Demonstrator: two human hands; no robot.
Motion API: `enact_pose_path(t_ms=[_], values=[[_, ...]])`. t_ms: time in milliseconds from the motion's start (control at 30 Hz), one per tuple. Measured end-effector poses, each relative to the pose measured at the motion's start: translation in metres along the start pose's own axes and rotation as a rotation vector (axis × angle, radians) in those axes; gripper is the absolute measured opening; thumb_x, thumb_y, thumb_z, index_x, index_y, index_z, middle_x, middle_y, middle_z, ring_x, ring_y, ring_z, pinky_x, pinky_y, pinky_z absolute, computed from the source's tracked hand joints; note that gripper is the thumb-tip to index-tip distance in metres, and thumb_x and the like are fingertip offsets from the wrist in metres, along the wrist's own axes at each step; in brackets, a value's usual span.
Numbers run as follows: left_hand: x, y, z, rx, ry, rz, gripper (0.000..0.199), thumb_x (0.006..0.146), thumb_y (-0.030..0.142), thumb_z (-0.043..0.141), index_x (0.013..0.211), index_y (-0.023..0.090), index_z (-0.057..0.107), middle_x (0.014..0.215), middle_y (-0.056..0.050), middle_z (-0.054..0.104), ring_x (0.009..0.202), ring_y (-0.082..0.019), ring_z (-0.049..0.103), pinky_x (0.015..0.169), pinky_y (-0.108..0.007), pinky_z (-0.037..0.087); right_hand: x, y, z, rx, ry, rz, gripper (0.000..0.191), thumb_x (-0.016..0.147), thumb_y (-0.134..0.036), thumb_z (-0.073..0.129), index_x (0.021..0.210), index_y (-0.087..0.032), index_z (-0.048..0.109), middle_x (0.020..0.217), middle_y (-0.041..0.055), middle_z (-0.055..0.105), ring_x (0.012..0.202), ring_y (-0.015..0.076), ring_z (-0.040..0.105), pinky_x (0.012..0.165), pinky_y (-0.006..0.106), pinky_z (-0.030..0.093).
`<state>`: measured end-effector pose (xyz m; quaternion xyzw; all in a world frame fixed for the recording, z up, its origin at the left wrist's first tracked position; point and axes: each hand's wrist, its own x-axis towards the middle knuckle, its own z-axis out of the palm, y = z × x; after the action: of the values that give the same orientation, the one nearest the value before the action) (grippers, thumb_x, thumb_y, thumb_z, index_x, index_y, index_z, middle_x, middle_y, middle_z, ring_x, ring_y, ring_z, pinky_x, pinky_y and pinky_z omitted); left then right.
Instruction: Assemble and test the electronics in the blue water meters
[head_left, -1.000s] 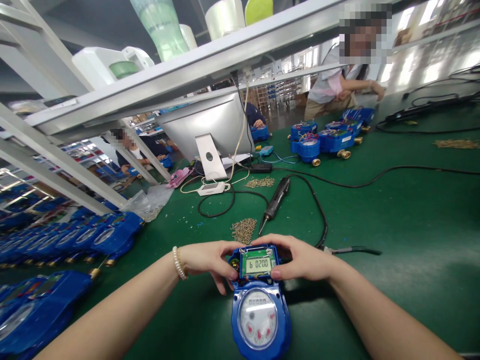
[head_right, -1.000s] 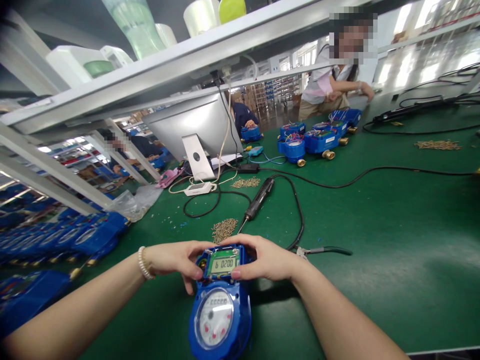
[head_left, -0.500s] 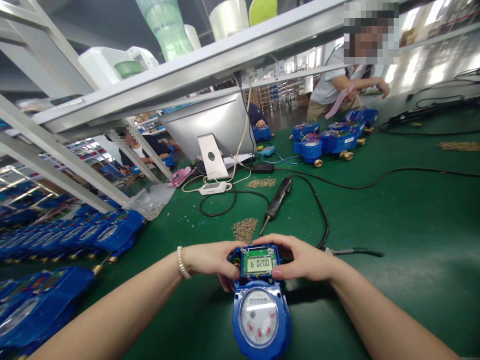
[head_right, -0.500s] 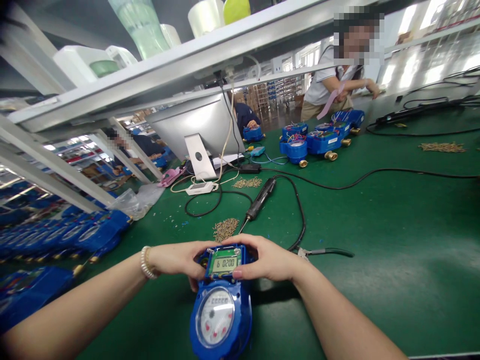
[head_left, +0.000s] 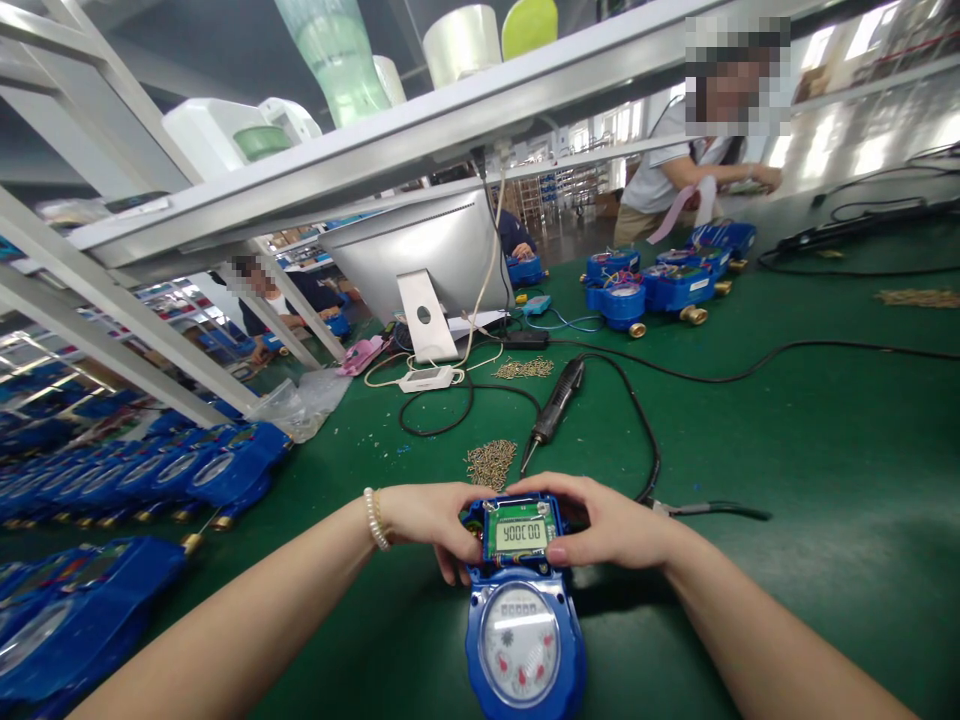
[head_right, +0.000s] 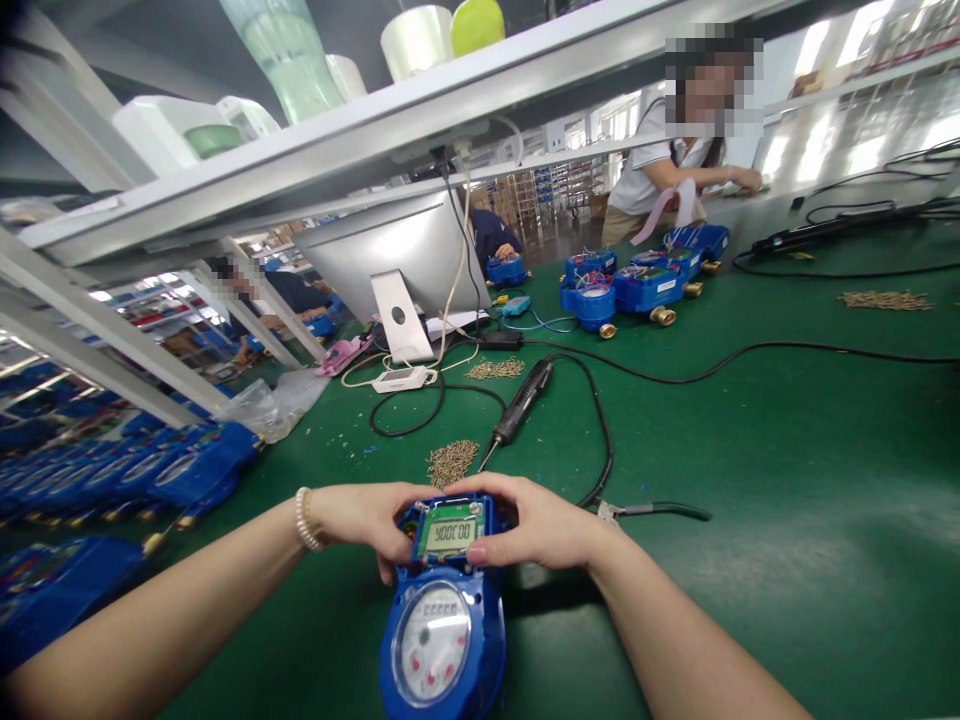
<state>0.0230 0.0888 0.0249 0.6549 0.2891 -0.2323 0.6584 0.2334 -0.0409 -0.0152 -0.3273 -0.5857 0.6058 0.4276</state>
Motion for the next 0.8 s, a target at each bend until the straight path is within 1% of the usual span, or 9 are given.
enact_pose_path(t_ms=[167,300,367,433,500,567,633,700,800], values=[[-0.002,0.014,0.014,0.031,0.069,-0.021,0.071,0.05,0.008,0.069,0.118,0.019,0.05,0.102,-0.007,0.062,0.079,-0.019,0.064,0.049,-0.021,0.055,-0.001,-0.002,0.0,0.012,0.004,0.009,0.061,0.07,-0.026,0.077,0.125,-0.022,0.052,0.122,0.0057,0.06,0.112,0.0225,0.057,0.098,0.038,0.045],[-0.008,0.02,0.022,0.13,0.189,-0.009,0.071,0.053,0.007,0.068,0.121,0.017,0.049,0.109,-0.01,0.061,0.086,-0.021,0.064,0.054,-0.023,0.056,0.0,-0.001,0.001,0.016,-0.008,-0.002,0.061,0.071,-0.026,0.077,0.126,-0.022,0.052,0.123,0.0056,0.059,0.113,0.0221,0.056,0.099,0.037,0.045],[-0.012,0.018,0.022,0.129,0.199,0.015,0.07,0.057,0.008,0.068,0.124,0.018,0.048,0.111,-0.01,0.062,0.085,-0.022,0.065,0.056,-0.024,0.057,0.0,0.0,0.0,0.023,-0.012,0.002,0.061,0.071,-0.026,0.077,0.126,-0.022,0.052,0.124,0.006,0.059,0.113,0.0221,0.057,0.099,0.037,0.045],[-0.017,0.014,0.018,0.053,0.159,0.053,0.069,0.062,0.012,0.068,0.128,0.02,0.047,0.114,-0.01,0.061,0.085,-0.021,0.065,0.059,-0.026,0.057,0.0,0.0,0.0,0.026,-0.019,0.004,0.061,0.071,-0.027,0.076,0.127,-0.023,0.051,0.124,0.0064,0.059,0.113,0.0224,0.057,0.099,0.037,0.044],[-0.023,0.007,0.015,-0.078,0.127,0.098,0.068,0.069,0.017,0.068,0.132,0.023,0.044,0.123,-0.011,0.058,0.089,-0.022,0.066,0.064,-0.028,0.057,0.0,0.0,-0.001,0.027,-0.031,-0.002,0.061,0.073,-0.029,0.075,0.128,-0.022,0.05,0.127,0.007,0.058,0.115,0.023,0.056,0.1,0.038,0.043],[-0.031,-0.003,0.016,-0.188,0.17,0.137,0.066,0.074,0.024,0.067,0.134,0.024,0.041,0.132,-0.012,0.052,0.097,-0.024,0.064,0.07,-0.032,0.057,0.0,0.001,-0.002,0.031,-0.041,-0.01,0.059,0.076,-0.034,0.072,0.129,-0.021,0.05,0.128,0.0083,0.057,0.117,0.0241,0.054,0.101,0.04,0.042],[-0.036,-0.017,0.025,-0.238,0.286,0.154,0.061,0.078,0.032,0.066,0.134,0.021,0.043,0.133,-0.013,0.052,0.101,-0.025,0.062,0.077,-0.036,0.055,0.001,0.0,-0.003,0.002,-0.006,-0.02,0.057,0.079,-0.043,0.067,0.128,-0.019,0.052,0.128,0.0093,0.058,0.117,0.0249,0.054,0.102,0.042,0.041],[-0.038,-0.034,0.043,-0.277,0.387,0.155,0.059,0.08,0.042,0.065,0.129,0.016,0.048,0.125,-0.015,0.059,0.103,-0.026,0.061,0.083,-0.038,0.052,0.001,0.001,-0.003,-0.051,0.079,-0.025,0.055,0.08,-0.051,0.063,0.124,-0.018,0.056,0.125,0.0099,0.059,0.116,0.0253,0.055,0.102,0.043,0.04],[-0.031,-0.059,0.081,-0.478,0.401,0.219,0.062,0.075,0.056,0.065,0.122,0.015,0.057,0.121,-0.015,0.062,0.111,-0.029,0.058,0.091,-0.039,0.048,0.002,0.002,-0.004,-0.09,0.229,-0.013,0.053,0.085,-0.059,0.051,0.118,-0.019,0.06,0.124,0.011,0.06,0.115,0.0258,0.055,0.1,0.046,0.04]])
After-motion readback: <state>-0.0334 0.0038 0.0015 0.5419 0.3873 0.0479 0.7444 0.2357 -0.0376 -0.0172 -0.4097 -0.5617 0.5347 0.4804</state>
